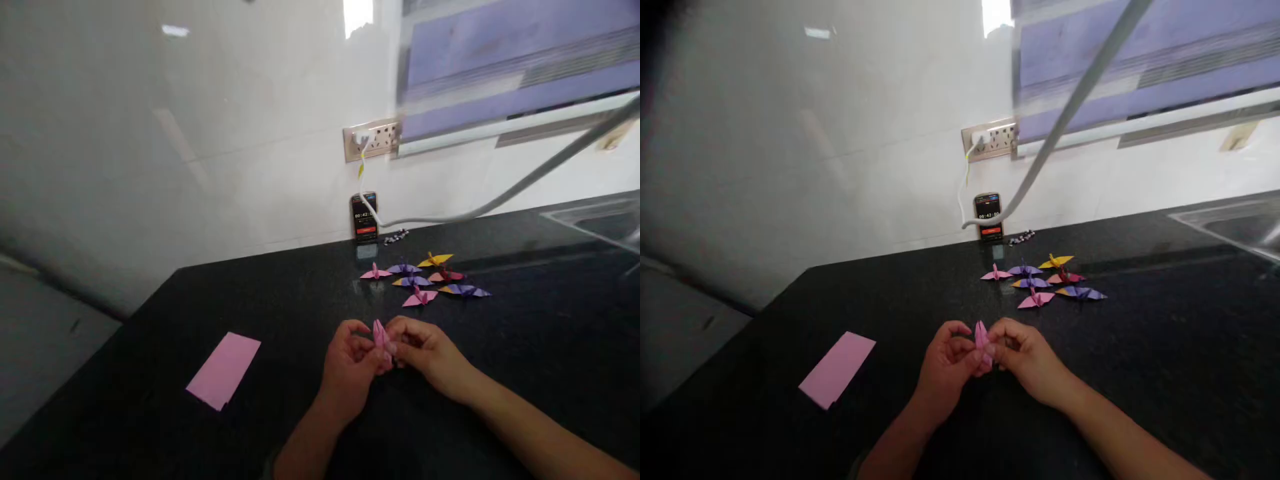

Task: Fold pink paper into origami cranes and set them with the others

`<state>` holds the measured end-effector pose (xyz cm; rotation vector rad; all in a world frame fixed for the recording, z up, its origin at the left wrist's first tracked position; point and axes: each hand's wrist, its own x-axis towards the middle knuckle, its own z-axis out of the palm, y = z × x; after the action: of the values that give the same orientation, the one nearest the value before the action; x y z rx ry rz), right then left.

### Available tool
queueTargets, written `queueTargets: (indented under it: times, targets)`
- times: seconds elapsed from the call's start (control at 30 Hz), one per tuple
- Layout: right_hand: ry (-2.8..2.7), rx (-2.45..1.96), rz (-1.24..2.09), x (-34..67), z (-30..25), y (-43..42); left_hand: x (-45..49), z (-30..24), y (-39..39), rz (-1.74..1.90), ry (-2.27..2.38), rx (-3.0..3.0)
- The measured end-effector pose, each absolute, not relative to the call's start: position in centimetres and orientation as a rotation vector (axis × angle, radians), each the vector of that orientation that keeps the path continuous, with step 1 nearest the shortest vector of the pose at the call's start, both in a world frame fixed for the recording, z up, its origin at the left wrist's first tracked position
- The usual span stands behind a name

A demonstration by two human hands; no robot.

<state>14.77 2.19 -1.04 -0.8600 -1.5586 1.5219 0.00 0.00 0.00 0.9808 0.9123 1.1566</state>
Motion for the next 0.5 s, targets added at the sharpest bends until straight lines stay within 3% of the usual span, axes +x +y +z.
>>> queueTargets:
  times: [0.5]
  targets:
    - [-1.476,-0.822,1.615,15.0,0.2,2.3,-0.2,0.7,0.1,1.031,1.002,1.036]
